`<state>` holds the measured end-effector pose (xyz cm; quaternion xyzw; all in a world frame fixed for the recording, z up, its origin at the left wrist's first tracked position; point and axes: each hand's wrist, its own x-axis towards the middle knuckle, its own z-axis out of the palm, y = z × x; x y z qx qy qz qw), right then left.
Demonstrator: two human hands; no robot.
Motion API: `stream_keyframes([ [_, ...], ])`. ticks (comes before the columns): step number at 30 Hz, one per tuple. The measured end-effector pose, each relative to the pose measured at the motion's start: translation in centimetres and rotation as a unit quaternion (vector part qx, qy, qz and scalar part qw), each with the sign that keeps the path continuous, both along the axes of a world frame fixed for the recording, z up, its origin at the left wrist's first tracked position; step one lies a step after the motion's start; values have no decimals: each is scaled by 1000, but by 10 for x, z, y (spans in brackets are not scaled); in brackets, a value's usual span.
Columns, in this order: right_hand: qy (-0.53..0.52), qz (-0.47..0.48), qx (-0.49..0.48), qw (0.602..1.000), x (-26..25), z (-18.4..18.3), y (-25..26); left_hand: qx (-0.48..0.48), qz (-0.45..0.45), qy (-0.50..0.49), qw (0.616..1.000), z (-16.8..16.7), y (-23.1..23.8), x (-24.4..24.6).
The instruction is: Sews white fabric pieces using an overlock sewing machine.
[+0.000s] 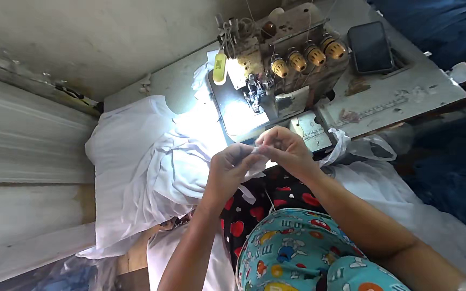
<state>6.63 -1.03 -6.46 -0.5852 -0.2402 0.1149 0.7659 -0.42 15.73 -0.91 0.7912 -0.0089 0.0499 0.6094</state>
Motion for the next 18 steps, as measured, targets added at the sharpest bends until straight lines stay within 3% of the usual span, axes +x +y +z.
stream_keyframes([
  [4,76,95,-3,993,-2,-1,-1,33,16,-24,999,1,6,0],
  [11,102,40,10,994,-9,-2,5,53,32,-35,997,-9,10,-2],
  [18,120,67,14,990,-7,2,5,59,44,-40,996,-9,11,-1],
])
